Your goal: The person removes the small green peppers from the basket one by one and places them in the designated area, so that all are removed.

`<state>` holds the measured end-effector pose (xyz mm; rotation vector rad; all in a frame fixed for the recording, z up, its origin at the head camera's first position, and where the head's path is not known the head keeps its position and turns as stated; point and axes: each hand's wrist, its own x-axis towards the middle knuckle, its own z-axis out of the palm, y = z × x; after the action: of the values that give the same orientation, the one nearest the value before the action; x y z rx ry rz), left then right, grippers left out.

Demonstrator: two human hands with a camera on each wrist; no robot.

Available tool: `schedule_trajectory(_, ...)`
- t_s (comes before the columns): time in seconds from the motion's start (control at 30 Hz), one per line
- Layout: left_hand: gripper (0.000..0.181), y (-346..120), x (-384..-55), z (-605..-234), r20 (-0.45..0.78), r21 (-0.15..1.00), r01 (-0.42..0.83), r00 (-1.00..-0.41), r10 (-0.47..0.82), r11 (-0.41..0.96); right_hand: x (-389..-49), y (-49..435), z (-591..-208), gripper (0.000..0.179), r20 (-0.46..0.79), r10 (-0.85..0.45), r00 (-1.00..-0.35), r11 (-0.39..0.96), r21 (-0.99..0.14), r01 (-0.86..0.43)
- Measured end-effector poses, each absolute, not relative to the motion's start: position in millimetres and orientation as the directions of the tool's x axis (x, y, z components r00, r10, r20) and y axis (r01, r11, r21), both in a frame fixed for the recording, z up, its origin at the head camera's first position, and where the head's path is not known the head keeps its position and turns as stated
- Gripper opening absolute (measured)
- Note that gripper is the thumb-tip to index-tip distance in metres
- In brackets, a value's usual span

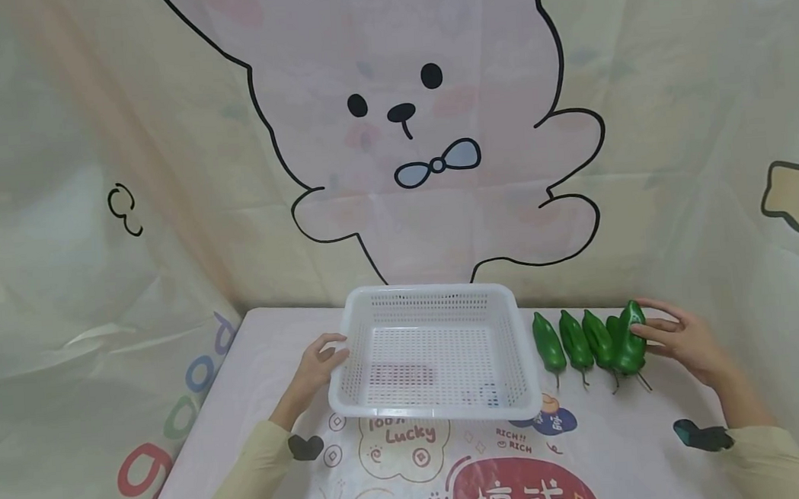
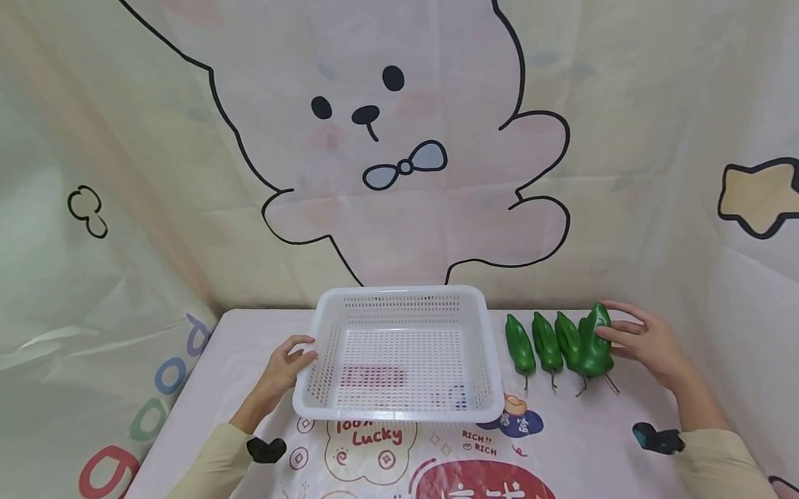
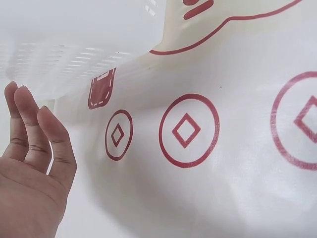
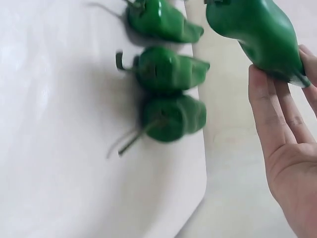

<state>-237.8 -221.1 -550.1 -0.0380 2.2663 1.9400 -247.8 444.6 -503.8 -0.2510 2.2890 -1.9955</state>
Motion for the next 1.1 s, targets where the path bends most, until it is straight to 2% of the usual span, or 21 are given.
schedule_trajectory(0.53, 0.036, -220.7, -236.3, -547.6, -0.127, 0.977, -0.114, -0.990, 0.066, 0.178, -253.8, 483.5, -505.7, 0.049, -0.058, -0.153, -0.987, 0.324, -0.946, 0.006)
schedule_trajectory(0.83, 0.036, -220.8, -236.9, -548.0, -0.136, 0.978, -0.123, -0.988, 0.070, 0.170, -260.0, 491.3, -510.7, 0.048, -0.114, -0.146, -0.983, 0.278, -0.958, 0.070)
schedule_trajectory(0.97, 0.037, -220.2, -236.7, -547.3, -0.139, 0.979, -0.126, -0.988, 0.072, 0.161, -263.6, 496.2, -516.5, 0.046, -0.108, -0.136, -0.985, 0.236, -0.969, 0.073)
schedule_trajectory(1.1, 0.037, -220.2, -236.4, -546.6, -0.133, 0.980, -0.120, -0.988, 0.077, 0.158, -265.7, 500.5, -522.9, 0.040, -0.092, -0.095, -0.991, 0.261, -0.963, 0.065)
